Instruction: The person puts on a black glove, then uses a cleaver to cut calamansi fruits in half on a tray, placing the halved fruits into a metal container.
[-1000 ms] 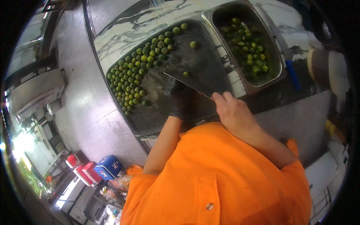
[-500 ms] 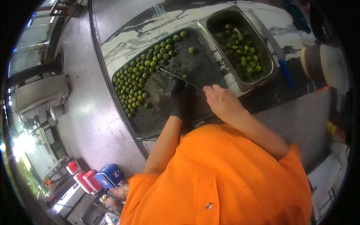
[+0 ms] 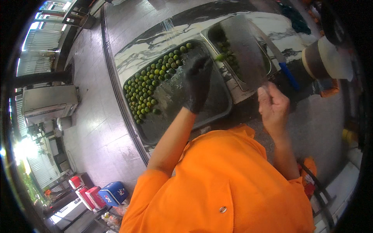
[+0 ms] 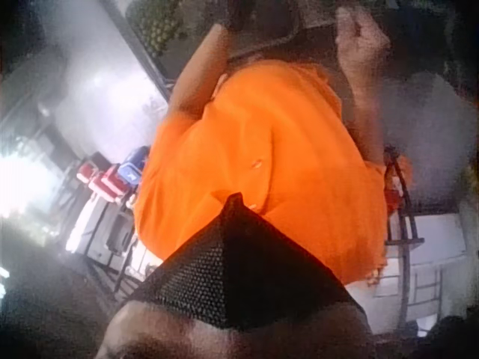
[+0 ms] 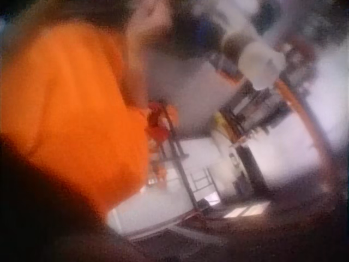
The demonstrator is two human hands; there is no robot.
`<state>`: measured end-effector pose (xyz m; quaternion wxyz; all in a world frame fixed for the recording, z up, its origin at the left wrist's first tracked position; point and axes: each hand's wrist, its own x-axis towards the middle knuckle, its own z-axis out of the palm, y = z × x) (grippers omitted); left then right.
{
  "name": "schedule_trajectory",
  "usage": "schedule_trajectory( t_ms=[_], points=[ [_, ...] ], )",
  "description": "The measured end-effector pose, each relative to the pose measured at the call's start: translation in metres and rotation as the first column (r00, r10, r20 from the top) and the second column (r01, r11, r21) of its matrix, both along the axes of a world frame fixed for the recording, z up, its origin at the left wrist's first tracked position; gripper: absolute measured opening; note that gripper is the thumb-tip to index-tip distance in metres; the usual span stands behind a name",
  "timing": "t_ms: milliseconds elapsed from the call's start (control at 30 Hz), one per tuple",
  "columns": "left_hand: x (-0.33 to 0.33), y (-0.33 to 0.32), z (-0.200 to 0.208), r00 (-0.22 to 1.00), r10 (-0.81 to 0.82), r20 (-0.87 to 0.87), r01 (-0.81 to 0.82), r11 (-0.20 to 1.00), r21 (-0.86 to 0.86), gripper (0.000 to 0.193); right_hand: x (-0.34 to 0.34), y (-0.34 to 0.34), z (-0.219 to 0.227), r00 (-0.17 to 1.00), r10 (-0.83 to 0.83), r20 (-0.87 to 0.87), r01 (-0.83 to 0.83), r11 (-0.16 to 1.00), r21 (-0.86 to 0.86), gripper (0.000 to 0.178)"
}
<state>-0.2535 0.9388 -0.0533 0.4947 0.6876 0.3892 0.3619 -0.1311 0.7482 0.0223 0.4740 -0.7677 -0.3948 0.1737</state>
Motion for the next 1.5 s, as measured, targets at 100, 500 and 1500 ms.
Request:
schedule_trajectory(
  t_ms=[100, 500, 1500],
  points=[
    [-0.002, 0.055, -0.037, 0.998, -0.02, 0.065, 0.009, 0.986, 0.169, 0.025, 0.014, -0.019, 0.005, 0.997, -0.071, 0.003, 0.07, 0.996, 0.052, 0.016],
    [-0.011, 0.073, -0.071, 0.876, -0.146, -0.46, 0.258, 0.947, 0.191, 0.036, -0.018, -0.026, -0.005, 0.987, 0.115, -0.114, -0.114, 0.993, 0.022, 0.018],
    [-0.091, 0.004, -0.041, 0.968, 0.089, 0.233, 0.057, 0.831, -0.553, 0.034, -0.023, -0.002, -0.01, 0.955, 0.265, -0.133, -0.273, 0.961, -0.045, 0.019]
  ],
)
